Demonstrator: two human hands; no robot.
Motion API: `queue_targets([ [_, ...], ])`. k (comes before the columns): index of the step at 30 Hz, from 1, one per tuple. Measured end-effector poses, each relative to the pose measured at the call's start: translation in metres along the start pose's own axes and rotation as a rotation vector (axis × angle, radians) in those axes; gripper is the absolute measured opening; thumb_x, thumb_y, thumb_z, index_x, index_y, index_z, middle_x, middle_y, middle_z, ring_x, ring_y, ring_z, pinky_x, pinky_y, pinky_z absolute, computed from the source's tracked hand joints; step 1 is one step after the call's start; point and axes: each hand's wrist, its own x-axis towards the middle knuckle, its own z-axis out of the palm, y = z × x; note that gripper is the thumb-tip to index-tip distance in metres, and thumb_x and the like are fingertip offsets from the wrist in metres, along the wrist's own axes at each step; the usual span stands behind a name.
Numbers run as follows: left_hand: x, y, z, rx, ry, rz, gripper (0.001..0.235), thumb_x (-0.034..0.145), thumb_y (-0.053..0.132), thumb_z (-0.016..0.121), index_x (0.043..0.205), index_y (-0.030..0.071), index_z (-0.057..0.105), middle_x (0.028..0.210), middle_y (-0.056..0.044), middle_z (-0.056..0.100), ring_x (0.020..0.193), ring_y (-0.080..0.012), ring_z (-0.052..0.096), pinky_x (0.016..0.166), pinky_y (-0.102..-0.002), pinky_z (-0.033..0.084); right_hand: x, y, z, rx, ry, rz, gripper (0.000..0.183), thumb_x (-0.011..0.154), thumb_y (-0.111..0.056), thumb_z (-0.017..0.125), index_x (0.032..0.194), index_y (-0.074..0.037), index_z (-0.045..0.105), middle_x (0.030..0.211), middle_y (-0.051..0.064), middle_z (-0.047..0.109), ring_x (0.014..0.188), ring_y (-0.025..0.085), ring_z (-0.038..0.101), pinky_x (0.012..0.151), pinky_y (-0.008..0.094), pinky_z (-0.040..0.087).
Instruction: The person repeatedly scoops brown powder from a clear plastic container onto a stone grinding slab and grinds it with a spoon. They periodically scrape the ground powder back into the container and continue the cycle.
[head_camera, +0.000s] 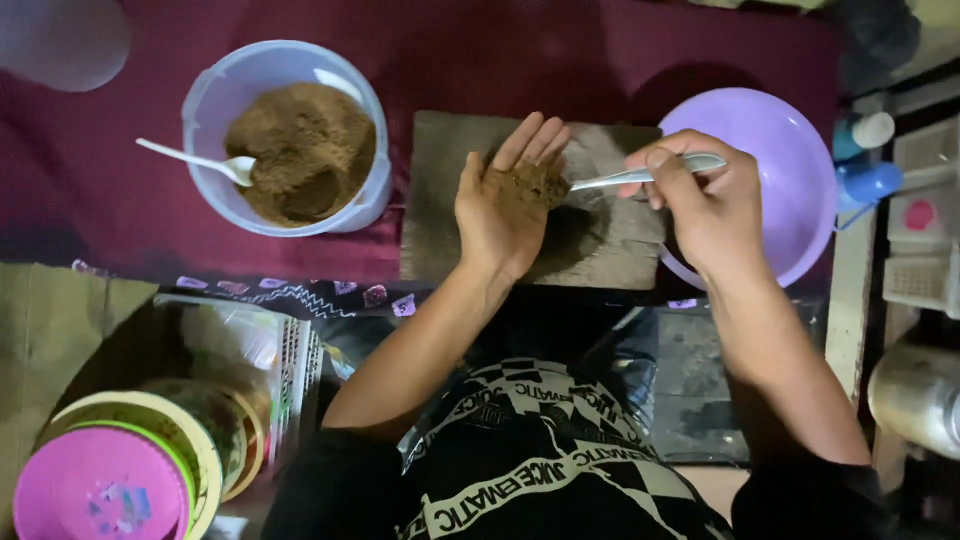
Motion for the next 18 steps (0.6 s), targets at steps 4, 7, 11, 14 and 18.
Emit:
queue_targets([
  [4,0.003,-0.01,0.0,-0.035,0.058,-0.03,0.075,0.115,0.047,0.007,0.155,-0.007,0.041,0.158,-0.028,0.042,0.15,-0.0425,0.038,0.128,-0.05,0.029,-0.009,0.013,-0.014,0.05,0.034,-0.017,0.02,0.106,0.0,0.052,0.1,0.007,0.07,0.073,0.017,0.065,0.06,0.012,0.051,0.061,0.023,0.04],
  [7,0.004,-0.011,-0.01,-0.037,0.04,-0.005,0.074,0.116,0.046,0.009,0.153,-0.007,0.044,0.156,-0.028,0.044,0.148,-0.0419,0.04,0.127,-0.048,0.031,-0.013,0.017,-0.015,0.071,0.047,-0.02,0.021,0.106,0.001,0.052,0.1,0.008,0.07,0.074,0.018,0.065,0.06,0.012,0.05,0.061,0.023,0.041],
  [11,0.004,0.006,-0.005,0.131,0.089,0.07,0.076,0.113,0.048,0.006,0.153,-0.005,0.045,0.152,-0.023,0.048,0.145,-0.0367,0.044,0.122,-0.043,0.036,-0.019,0.012,-0.013,0.083,0.068,-0.017,0.021,0.105,0.001,0.051,0.1,0.007,0.071,0.075,0.017,0.066,0.06,0.011,0.051,0.062,0.023,0.04],
  [14,0.003,0.024,0.002,0.235,0.118,0.141,0.067,0.114,0.041,0.012,0.154,-0.001,0.044,0.152,-0.023,0.048,0.145,-0.0369,0.045,0.123,-0.049,0.03,-0.022,0.017,-0.012,0.065,0.093,-0.008,0.021,0.105,0.001,0.052,0.101,0.006,0.072,0.074,0.016,0.066,0.061,0.011,0.051,0.062,0.023,0.04],
  [18,-0.002,0.04,-0.002,0.378,0.111,0.185,0.052,0.116,0.026,0.023,0.154,-0.001,0.046,0.152,-0.021,0.049,0.143,-0.0362,0.046,0.122,-0.048,0.031,-0.03,0.026,-0.006,-0.002,0.132,-0.008,0.019,0.104,-0.001,0.054,0.102,0.003,0.073,0.073,0.012,0.067,0.065,0.01,0.051,0.064,0.023,0.041],
])
